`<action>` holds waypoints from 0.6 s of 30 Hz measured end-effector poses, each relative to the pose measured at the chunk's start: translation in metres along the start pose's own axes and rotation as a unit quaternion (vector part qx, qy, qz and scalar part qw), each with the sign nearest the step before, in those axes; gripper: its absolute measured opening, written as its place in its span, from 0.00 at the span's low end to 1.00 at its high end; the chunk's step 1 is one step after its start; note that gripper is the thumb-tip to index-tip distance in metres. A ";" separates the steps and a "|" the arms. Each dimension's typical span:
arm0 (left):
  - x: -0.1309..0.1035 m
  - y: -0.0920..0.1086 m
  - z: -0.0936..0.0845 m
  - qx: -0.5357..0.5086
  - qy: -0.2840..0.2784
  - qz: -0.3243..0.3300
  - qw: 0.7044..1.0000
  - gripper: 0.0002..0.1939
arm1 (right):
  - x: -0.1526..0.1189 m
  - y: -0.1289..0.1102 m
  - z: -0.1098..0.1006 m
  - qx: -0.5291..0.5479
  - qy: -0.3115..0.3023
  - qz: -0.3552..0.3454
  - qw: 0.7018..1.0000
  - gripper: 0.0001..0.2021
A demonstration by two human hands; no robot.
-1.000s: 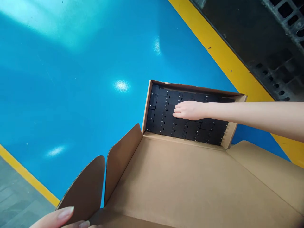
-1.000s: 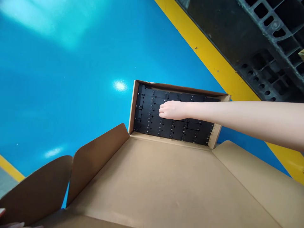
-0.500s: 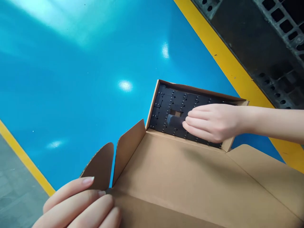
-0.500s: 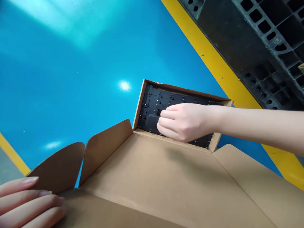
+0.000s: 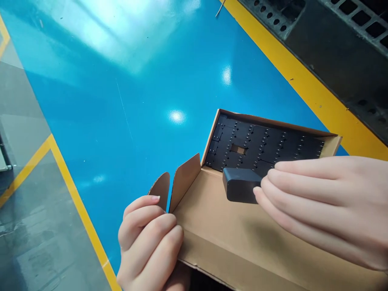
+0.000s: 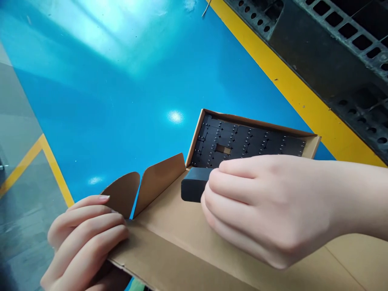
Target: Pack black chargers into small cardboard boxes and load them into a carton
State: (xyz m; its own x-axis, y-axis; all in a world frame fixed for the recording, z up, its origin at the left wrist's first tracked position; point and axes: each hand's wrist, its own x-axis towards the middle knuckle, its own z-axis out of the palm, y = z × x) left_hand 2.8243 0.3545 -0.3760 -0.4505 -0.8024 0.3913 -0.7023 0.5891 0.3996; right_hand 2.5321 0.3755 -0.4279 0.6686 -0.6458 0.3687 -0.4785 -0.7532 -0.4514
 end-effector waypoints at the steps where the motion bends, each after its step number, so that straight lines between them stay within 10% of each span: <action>1: -0.001 0.000 0.000 0.002 -0.001 0.003 1.000 0.23 | 0.006 0.001 -0.003 -0.021 -0.010 -0.047 0.999 0.18; 5: -0.003 0.000 0.000 0.001 -0.003 0.007 1.000 0.23 | 0.020 0.004 -0.011 -0.091 -0.015 -0.155 0.984 0.19; 14: -0.001 0.002 0.004 -0.016 0.017 -0.009 1.000 0.23 | 0.016 -0.002 -0.006 -0.075 -0.003 -0.170 0.983 0.20; 18: -0.016 -0.002 0.001 -0.028 0.016 -0.089 0.995 0.25 | 0.017 0.010 -0.002 0.007 0.009 -0.043 0.999 0.19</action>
State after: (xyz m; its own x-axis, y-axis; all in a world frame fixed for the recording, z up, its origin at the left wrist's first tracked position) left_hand 2.8328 0.3662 -0.3838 -0.3021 -0.8920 0.3363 -0.7371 0.4423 0.5110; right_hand 2.5377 0.3566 -0.4246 0.6960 -0.5812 0.4217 -0.4113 -0.8040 -0.4294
